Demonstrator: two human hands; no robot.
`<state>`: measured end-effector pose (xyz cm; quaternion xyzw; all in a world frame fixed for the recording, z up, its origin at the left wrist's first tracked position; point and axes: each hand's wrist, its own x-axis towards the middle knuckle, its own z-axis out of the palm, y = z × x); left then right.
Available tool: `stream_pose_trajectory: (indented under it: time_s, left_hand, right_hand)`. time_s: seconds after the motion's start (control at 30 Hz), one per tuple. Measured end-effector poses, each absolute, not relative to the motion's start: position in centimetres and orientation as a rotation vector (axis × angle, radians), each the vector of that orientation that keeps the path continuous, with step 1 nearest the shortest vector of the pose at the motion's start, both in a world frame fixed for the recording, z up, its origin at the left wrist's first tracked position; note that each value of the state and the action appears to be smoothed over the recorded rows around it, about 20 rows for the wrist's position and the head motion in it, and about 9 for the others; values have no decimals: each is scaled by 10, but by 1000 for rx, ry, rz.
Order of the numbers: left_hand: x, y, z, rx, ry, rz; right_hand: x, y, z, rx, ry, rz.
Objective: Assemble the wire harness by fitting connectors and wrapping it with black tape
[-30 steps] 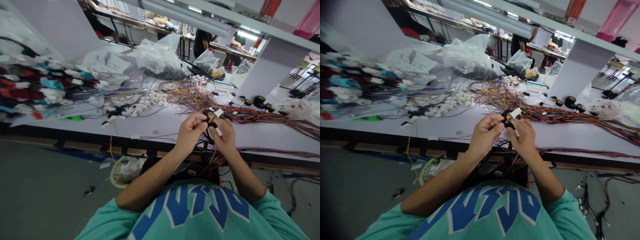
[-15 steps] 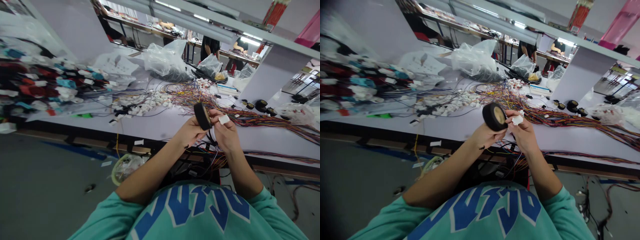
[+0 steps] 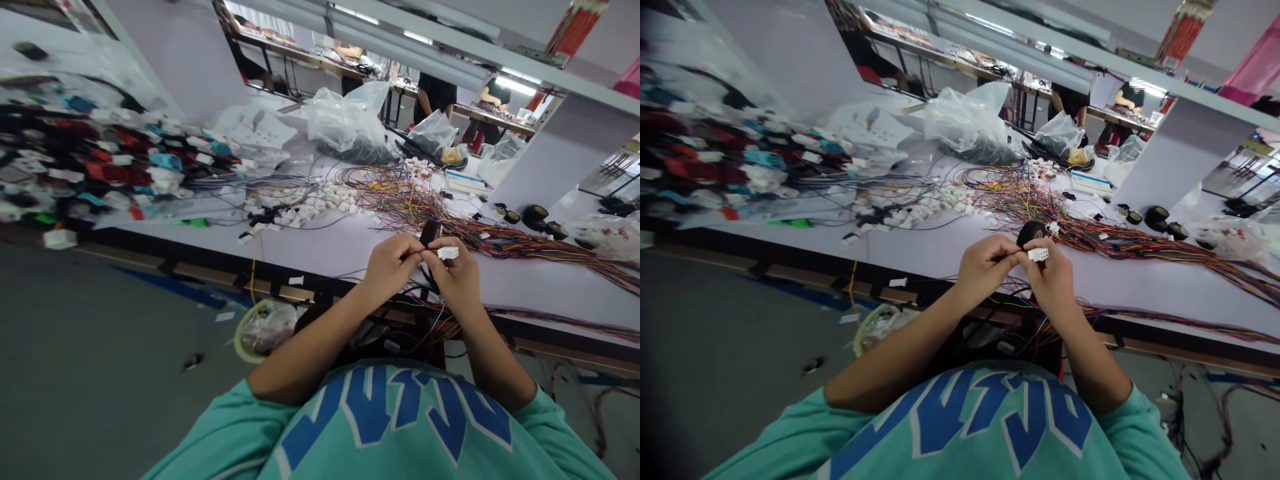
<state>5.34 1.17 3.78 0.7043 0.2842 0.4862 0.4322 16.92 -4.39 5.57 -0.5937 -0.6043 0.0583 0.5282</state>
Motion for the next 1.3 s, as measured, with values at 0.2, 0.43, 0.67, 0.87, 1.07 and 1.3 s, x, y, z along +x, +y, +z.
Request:
stream_pose_trajectory:
  time_s: [0.2,0.43,0.67,0.87,1.07,1.3]
  left_hand:
    - [50,15,46,1340,635,1127]
    - [39,37,56,1309,468,536]
    - [37,34,47,1267,571,806]
    - [21,29,36,1616,414,1185]
    - [7,31,34,2060,280,932]
    - [31,18,35,2028,706,1284]
  right_hand:
    - [173,-40,59,-1417,-1525,-62]
    - [170,-36,57,-1113,-2043,-332]
    - [169,-36,56,-1237,-1838,-106]
    - [169,-26,46,-1444,-1322,410]
    - [170,-29,59,-1394,-1468,345]
    - [157,-32,60,-1358,-1441,328]
